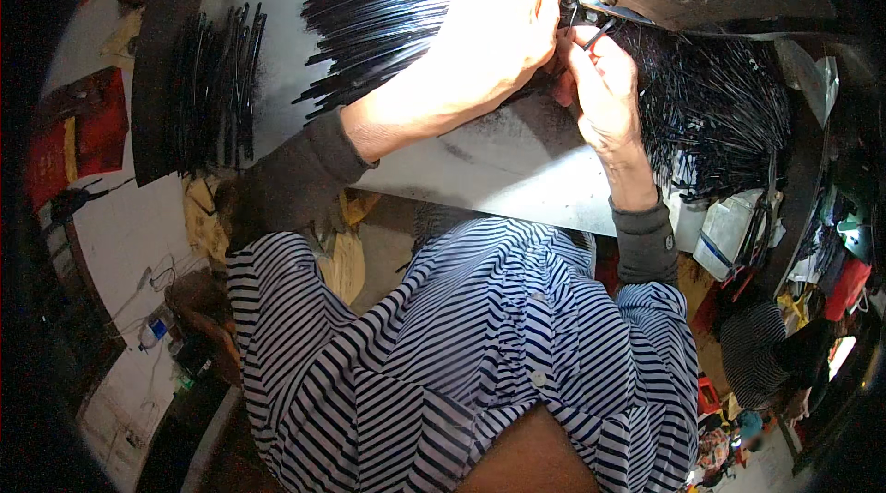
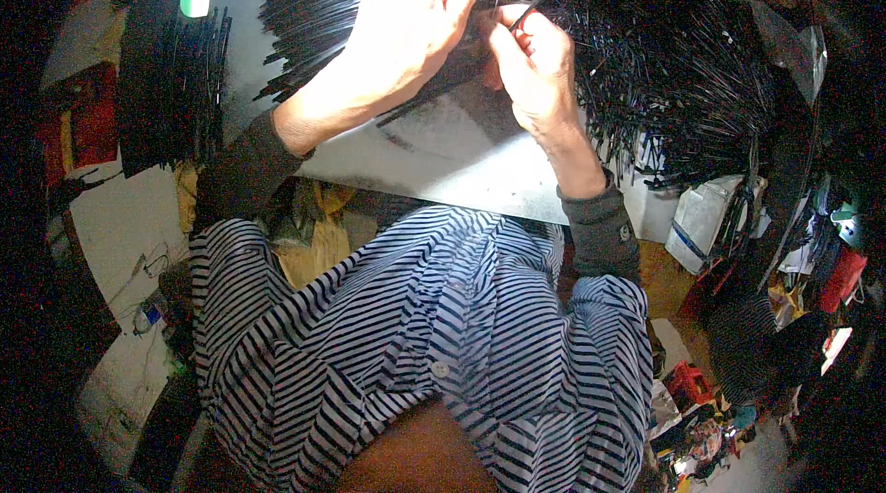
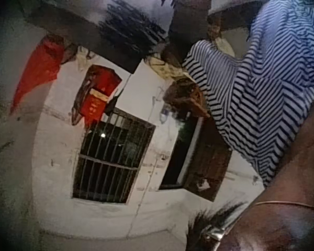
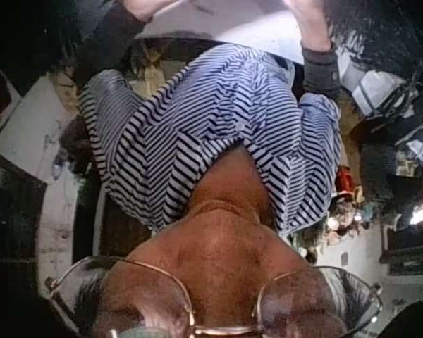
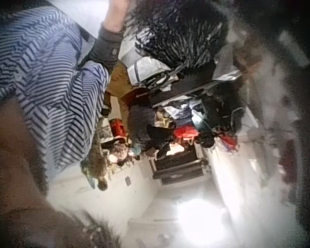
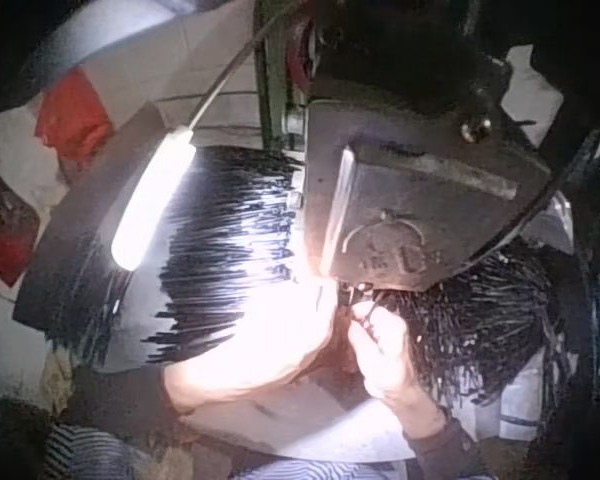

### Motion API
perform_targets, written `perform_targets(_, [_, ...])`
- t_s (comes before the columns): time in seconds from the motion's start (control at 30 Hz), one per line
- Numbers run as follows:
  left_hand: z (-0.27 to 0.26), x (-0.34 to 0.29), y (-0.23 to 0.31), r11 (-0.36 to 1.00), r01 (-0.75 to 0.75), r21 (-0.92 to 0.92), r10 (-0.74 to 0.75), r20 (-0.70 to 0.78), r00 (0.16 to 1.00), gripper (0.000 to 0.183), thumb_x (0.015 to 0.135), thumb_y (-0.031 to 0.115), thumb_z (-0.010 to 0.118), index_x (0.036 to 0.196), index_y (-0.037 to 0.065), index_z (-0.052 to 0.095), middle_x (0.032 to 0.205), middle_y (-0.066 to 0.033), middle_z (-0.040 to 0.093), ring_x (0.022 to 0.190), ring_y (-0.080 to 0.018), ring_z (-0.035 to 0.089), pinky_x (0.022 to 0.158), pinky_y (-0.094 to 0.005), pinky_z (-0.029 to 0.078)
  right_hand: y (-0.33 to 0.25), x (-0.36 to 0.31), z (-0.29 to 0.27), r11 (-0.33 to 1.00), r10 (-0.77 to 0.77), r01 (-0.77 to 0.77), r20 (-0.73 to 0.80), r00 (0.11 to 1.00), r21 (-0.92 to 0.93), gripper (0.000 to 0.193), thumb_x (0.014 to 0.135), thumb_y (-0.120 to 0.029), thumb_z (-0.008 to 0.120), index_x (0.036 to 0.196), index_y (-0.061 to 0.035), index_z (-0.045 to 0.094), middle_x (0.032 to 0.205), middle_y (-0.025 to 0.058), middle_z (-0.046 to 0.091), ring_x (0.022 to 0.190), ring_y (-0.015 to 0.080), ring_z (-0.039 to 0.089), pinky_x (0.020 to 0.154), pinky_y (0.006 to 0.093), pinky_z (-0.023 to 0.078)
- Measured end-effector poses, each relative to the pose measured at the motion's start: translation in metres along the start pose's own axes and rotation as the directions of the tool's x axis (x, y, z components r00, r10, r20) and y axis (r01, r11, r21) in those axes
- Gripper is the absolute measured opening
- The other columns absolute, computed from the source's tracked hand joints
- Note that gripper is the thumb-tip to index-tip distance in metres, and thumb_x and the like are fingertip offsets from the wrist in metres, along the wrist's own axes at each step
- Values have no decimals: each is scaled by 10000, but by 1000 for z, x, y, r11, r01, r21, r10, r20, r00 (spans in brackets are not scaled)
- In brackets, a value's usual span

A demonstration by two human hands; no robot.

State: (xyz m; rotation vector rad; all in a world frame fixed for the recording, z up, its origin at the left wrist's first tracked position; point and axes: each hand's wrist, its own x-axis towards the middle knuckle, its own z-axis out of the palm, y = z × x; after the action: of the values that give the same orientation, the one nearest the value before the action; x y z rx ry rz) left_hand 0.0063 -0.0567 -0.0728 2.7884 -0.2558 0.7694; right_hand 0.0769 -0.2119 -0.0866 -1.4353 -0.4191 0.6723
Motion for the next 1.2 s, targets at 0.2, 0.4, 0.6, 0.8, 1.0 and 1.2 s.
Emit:
perform_targets(0.2, [-24, -34, 10, 424, 652, -629, -458, 472, 753, 215, 900, 189, 498, 997, 1, 530, 618, -86, 548, 427, -141, 451, 416, -251, 370, 2, -8, 12, 947, -14, -1, 45, 999, 320, 252, 946, -185, 478, 1046, 46, 504, 869, 185, 632, 766, 254, 670, 674, 358, 577])
perform_targets(0.4, [-42, -32, -16, -268, 775, -572, -230, 820, 525, 229, 888, 256, 524, 896, 33, 576, 592, -16, 530, 400, -38, 336, 371, -182, 227, 3, -8, 9, 970, -28, -1, 116, 993, 245, 302, 939, -170, 464, 1139, 57, 467, 982, 199, 596, 872, 281, 641, 794, 383, 543])
perform_targets(0.6, [-38, -43, -23, -386, 742, -548, -283, 836, 471, 257, 895, 254, 519, 885, 11, 603, 595, -19, 530, 409, -35, 324, 375, -189, 205, 2, -5, 19, 949, 19, -38, 61, 998, 314, 267, 940, -170, 480, 1058, 63, 535, 874, 204, 636, 785, 271, 665, 715, 357, 566])
perform_targets(0.8, [-51, -59, -27, -208, 740, -639, -298, 762, 575, 285, 905, 250, 513, 923, -19, 609, 600, -44, 567, 402, -46, 367, 382, -195, 267, 9, 7, 24, 920, 52, -78, 77, 996, 384, 260, 943, -178, 460, 1048, 58, 489, 895, 228, 618, 793, 304, 660, 721, 378, 565])
perform_targets(1.0, [-68, -44, -25, 257, 814, -520, -319, 750, 580, 277, 929, 232, 471, 915, -16, 594, 615, -49, 577, 427, -56, 443, 410, -195, 345, 10, 7, 24, 936, 2, -40, 107, 994, 350, 248, 950, -176, 452, 1041, 55, 463, 882, 226, 615, 794, 323, 656, 718, 421, 563])
perform_targets(1.2, [-38, -68, -26, -518, 443, -731, -420, 669, 613, 241, 903, 126, 527, 1089, -27, 543, 972, -150, 618, 834, -191, 597, 776, -330, 504, 8, 6, -10, 769, 7, 58, -98, 995, 636, 259, 953, -209, 462, 995, 25, 566, 836, 183, 633, 808, 309, 646, 773, 478, 538])
